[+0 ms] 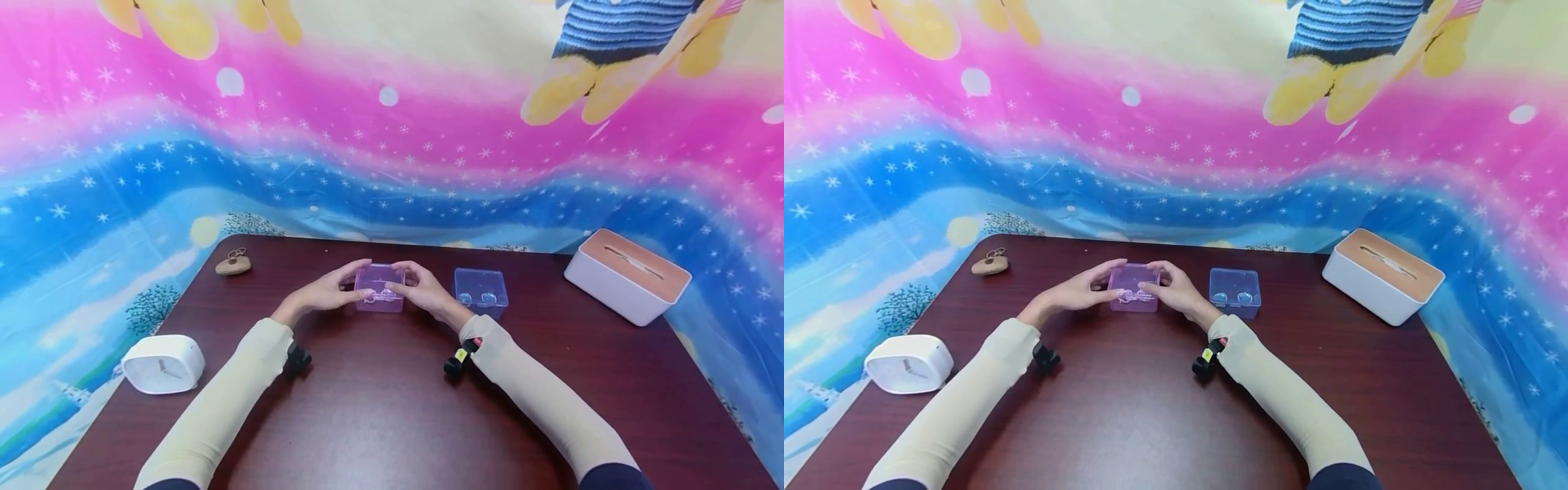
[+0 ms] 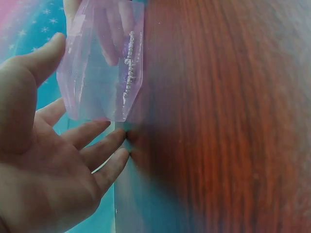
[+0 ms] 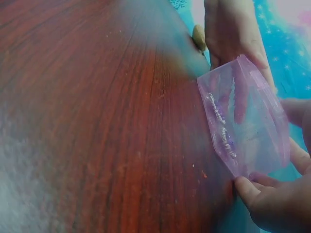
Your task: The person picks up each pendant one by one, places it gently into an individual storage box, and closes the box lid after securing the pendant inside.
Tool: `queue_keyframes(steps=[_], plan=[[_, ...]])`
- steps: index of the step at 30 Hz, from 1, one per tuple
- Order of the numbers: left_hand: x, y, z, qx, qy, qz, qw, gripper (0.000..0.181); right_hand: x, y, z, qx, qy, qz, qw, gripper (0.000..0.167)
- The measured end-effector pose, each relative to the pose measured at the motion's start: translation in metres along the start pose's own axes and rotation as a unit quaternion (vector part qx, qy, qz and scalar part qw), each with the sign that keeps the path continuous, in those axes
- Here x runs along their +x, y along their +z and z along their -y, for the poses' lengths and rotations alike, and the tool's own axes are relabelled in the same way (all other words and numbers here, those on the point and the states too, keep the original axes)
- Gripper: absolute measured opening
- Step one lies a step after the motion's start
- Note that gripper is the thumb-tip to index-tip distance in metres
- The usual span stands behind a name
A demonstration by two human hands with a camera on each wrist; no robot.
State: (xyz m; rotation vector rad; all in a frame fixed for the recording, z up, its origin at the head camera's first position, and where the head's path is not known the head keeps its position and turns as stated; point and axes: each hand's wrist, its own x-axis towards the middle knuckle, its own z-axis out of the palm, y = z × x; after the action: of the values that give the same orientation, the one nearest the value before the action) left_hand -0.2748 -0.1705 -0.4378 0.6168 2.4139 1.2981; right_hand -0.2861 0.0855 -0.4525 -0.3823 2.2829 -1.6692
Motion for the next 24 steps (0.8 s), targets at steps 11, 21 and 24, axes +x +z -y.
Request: queue_keyframes(steps=[11, 21, 24], plan=[[0.002, 0.003, 0.001, -0.006, -0.014, 0.01, 0.9998, 0.082, -0.002, -0.003, -0.006, -0.002, -0.013, 0.013, 0.9998, 0.056], [0.001, 0.008, -0.001, -0.003, -0.023, 0.022, 0.9995, 0.085, -0.01, -0.003, -0.009, -0.07, -0.054, -0.011, 0.996, 0.056], [-0.001, 0.006, -0.001, 0.022, -0.006, -0.004, 0.9997, 0.085, -0.021, -0.004, -0.003, -0.166, -0.109, -0.039, 0.9793, 0.059]])
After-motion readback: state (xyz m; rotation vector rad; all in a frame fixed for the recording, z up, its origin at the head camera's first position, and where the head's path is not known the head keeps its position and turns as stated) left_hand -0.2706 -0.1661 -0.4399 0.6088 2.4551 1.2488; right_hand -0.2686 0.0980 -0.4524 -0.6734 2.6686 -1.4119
